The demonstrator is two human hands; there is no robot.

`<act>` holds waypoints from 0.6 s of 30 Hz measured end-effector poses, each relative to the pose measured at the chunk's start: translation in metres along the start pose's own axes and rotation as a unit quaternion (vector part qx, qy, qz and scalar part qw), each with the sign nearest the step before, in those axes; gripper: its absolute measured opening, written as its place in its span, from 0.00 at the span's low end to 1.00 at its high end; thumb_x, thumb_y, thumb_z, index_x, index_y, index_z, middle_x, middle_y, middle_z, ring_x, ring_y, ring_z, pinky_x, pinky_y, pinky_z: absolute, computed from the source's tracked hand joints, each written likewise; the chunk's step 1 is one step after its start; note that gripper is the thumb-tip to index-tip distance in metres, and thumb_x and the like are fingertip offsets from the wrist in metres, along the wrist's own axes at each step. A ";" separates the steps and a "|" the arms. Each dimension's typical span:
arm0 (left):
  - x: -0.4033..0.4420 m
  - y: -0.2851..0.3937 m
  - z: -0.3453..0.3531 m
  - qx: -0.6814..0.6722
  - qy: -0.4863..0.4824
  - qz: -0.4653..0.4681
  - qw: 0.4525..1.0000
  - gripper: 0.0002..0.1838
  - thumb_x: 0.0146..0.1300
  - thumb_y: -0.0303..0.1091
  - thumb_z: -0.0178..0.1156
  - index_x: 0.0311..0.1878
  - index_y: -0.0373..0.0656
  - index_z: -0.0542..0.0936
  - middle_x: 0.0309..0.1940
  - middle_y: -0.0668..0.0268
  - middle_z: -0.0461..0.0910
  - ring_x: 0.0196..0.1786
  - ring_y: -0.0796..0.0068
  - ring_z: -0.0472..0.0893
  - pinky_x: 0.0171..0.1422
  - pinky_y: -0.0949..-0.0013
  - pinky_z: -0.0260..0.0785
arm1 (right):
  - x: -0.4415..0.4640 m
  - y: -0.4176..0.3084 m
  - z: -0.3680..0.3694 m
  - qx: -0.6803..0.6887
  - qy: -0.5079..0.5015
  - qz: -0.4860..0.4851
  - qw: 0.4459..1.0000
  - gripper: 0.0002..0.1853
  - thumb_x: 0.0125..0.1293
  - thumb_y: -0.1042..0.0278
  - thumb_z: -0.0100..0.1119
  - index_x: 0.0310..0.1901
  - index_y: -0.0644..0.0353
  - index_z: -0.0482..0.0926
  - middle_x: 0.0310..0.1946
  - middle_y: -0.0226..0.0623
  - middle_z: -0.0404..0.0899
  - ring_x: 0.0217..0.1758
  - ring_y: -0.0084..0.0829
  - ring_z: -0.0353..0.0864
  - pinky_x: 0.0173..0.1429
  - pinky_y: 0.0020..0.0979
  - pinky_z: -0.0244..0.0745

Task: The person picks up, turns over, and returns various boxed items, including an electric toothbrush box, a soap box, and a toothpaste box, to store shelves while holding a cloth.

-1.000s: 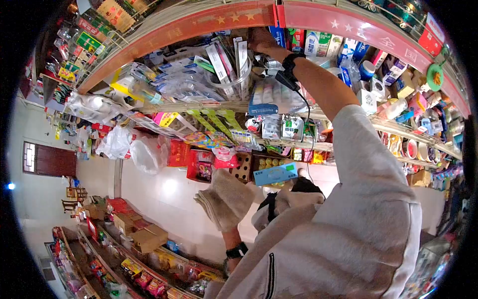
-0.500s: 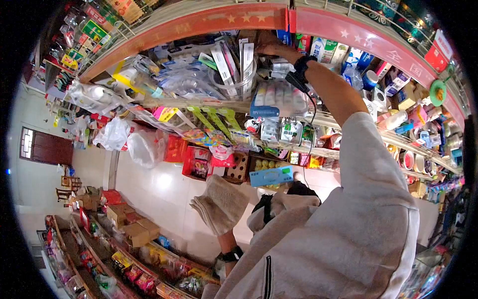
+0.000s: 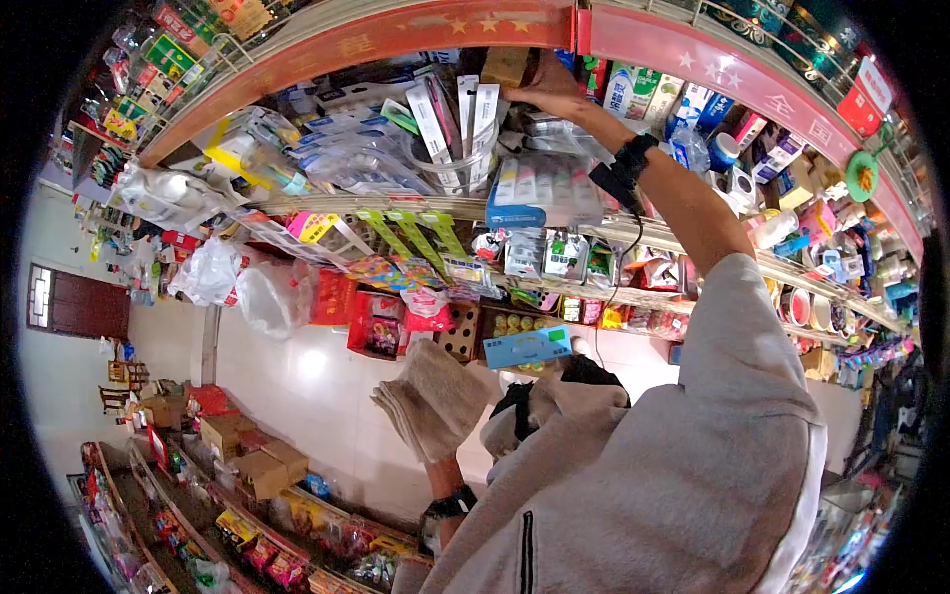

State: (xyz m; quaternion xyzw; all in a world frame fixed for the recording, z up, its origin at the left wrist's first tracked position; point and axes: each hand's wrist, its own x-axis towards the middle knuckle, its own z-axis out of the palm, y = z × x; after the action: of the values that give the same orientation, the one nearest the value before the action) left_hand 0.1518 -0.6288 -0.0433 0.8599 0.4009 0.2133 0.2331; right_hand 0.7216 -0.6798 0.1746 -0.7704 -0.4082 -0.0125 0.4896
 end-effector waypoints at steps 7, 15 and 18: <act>0.016 0.027 -0.012 0.097 -0.014 0.043 0.994 0.50 0.61 0.50 0.58 0.75 0.31 0.44 0.77 0.47 0.42 0.79 0.49 0.40 0.83 0.49 0.25 | -0.003 0.014 -0.024 -0.033 -0.025 -0.054 0.998 0.43 0.48 0.47 0.78 0.59 0.67 0.69 0.51 0.47 0.79 0.54 0.36 0.80 0.58 0.33 0.76; 0.017 0.030 -0.004 0.070 -0.009 0.048 0.996 0.48 0.63 0.51 0.56 0.75 0.32 0.45 0.76 0.48 0.44 0.78 0.49 0.42 0.82 0.50 0.29 | -0.059 -0.036 -0.070 -0.129 -0.017 -0.087 0.988 0.49 0.49 0.45 0.75 0.66 0.65 0.62 0.60 0.47 0.72 0.59 0.37 0.76 0.64 0.37 0.72; 0.018 0.032 -0.001 0.067 -0.011 0.049 0.997 0.47 0.63 0.51 0.55 0.75 0.32 0.45 0.76 0.48 0.45 0.78 0.50 0.44 0.82 0.50 0.30 | -0.086 -0.037 -0.087 -0.053 -0.034 0.021 0.998 0.58 0.47 0.42 0.76 0.71 0.65 0.53 0.66 0.50 0.65 0.66 0.42 0.69 0.71 0.37 0.65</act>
State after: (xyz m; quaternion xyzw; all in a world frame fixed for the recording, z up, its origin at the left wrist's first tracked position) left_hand 0.1809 -0.6322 -0.0213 0.8944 0.3689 0.1883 0.1689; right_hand 0.6731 -0.7923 0.2111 -0.8036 -0.4072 0.0019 0.4339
